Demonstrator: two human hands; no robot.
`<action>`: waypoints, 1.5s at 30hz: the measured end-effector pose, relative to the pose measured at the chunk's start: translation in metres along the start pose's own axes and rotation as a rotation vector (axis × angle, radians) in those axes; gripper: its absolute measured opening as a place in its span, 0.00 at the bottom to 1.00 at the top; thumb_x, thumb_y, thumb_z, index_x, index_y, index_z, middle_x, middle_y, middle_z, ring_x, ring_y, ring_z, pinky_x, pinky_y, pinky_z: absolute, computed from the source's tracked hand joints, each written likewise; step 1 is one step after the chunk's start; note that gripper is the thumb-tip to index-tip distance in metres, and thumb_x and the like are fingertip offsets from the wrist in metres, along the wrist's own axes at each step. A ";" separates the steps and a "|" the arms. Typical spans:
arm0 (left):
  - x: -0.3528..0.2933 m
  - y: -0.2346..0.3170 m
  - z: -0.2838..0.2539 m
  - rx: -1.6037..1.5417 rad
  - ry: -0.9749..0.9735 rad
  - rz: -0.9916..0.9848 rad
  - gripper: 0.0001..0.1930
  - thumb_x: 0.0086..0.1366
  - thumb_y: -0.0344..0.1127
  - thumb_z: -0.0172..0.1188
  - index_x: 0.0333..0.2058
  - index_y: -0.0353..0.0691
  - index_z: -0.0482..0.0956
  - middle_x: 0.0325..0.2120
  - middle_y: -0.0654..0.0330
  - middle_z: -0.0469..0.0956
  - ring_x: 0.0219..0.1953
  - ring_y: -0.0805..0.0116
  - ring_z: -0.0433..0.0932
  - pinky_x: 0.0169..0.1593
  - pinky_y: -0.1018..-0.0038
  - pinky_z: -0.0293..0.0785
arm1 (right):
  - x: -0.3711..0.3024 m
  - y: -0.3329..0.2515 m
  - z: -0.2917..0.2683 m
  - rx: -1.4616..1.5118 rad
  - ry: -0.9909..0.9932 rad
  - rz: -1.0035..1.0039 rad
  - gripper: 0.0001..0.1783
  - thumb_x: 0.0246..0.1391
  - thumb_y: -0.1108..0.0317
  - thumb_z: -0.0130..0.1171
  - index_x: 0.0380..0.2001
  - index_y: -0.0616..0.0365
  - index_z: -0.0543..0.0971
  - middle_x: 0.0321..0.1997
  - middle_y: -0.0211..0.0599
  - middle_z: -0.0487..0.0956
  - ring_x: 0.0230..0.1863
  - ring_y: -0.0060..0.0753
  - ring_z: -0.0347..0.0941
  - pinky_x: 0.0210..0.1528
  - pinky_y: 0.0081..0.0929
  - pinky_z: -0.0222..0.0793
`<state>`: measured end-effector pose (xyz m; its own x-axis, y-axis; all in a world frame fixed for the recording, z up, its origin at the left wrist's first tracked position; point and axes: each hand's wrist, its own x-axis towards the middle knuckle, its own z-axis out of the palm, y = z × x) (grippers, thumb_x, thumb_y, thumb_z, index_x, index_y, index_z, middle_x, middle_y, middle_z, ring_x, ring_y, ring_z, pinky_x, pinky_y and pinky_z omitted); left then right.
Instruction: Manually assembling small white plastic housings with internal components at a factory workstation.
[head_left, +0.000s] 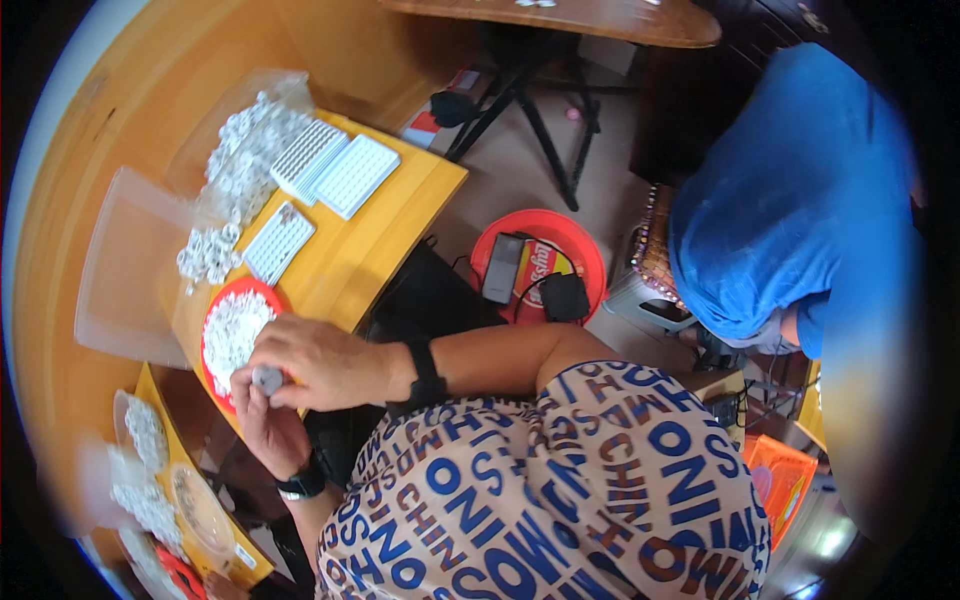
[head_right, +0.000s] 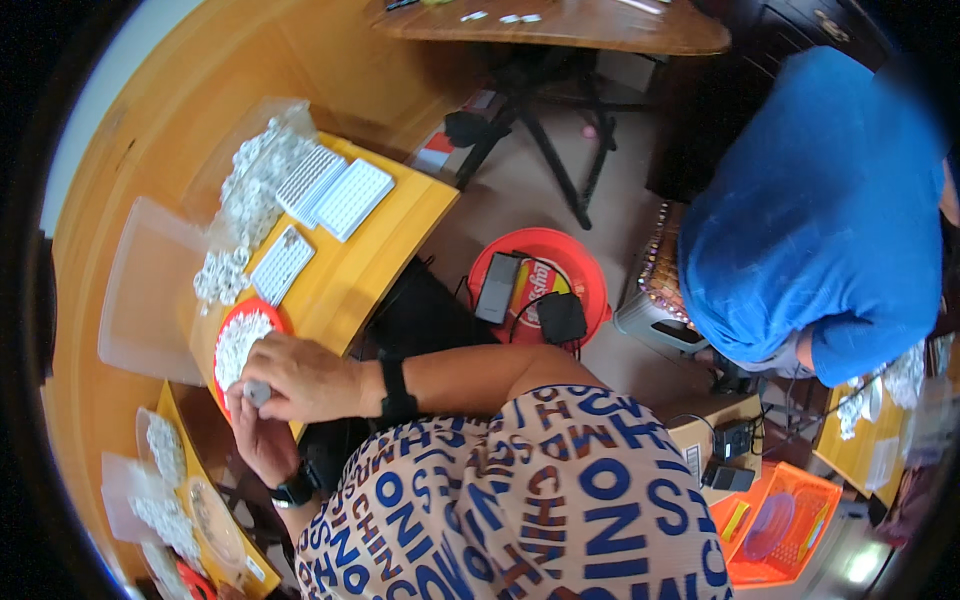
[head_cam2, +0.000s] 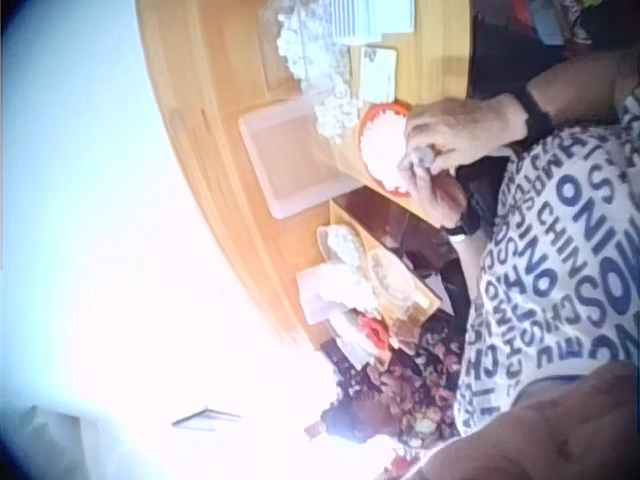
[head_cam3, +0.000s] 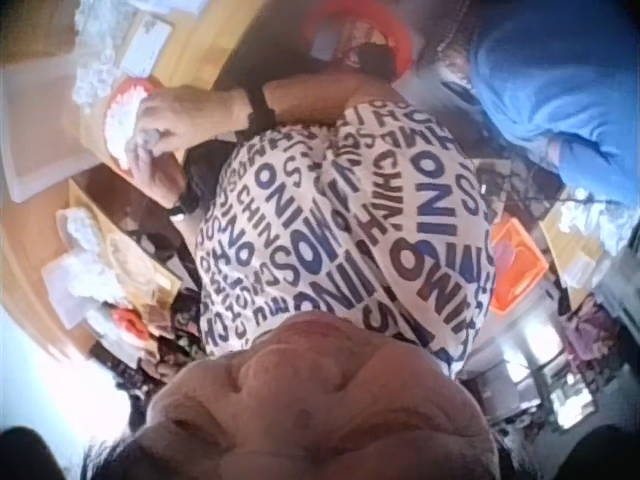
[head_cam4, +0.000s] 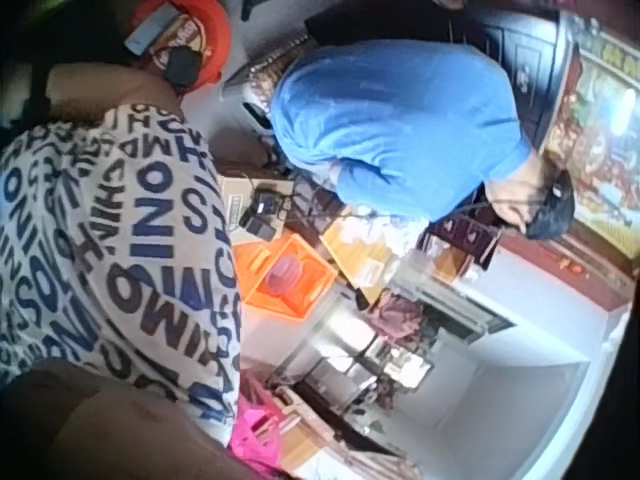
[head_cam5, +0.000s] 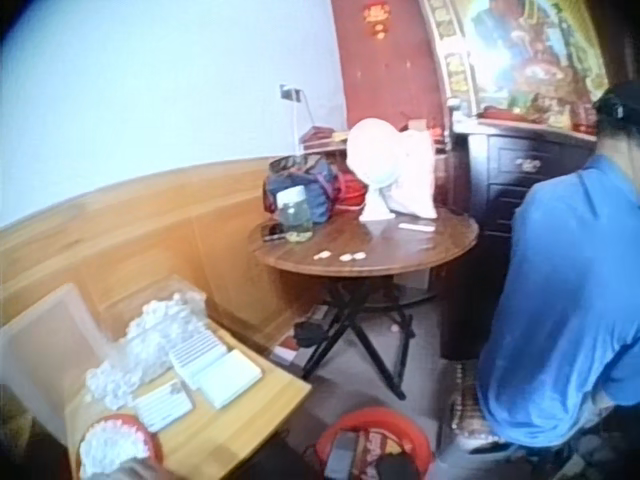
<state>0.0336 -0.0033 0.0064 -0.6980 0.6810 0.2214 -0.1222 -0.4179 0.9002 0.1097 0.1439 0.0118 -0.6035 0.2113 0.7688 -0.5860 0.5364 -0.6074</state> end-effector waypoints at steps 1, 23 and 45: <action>0.002 -0.003 0.008 0.012 0.013 -0.009 0.13 0.66 0.38 0.52 0.45 0.35 0.69 0.40 0.58 0.72 0.46 0.69 0.70 0.53 0.73 0.65 | -0.001 0.000 -0.007 0.008 0.006 0.006 0.14 0.44 0.69 0.63 0.37 0.54 0.75 0.38 0.40 0.73 0.44 0.46 0.70 0.47 0.37 0.67; -0.009 0.023 0.024 0.186 0.058 -0.021 0.21 0.66 0.34 0.48 0.57 0.34 0.66 0.30 0.57 0.76 0.27 0.73 0.73 0.31 0.80 0.70 | 0.014 -0.003 -0.052 -0.190 -0.157 -0.002 0.18 0.45 0.69 0.67 0.41 0.61 0.77 0.37 0.41 0.80 0.36 0.35 0.78 0.41 0.26 0.74; -0.076 -0.023 -0.102 0.417 0.729 -0.144 0.31 0.64 0.46 0.51 0.62 0.38 0.61 0.59 0.55 0.63 0.64 0.63 0.56 0.65 0.62 0.44 | -0.016 0.133 -0.010 -0.024 -0.059 0.426 0.19 0.44 0.61 0.69 0.36 0.62 0.77 0.30 0.42 0.81 0.30 0.33 0.78 0.35 0.28 0.74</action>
<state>0.0175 -0.1062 -0.0690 -0.9929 0.0935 -0.0739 -0.0745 -0.0036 0.9972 0.0465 0.2197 -0.0788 -0.8193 0.3714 0.4367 -0.2650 0.4301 -0.8630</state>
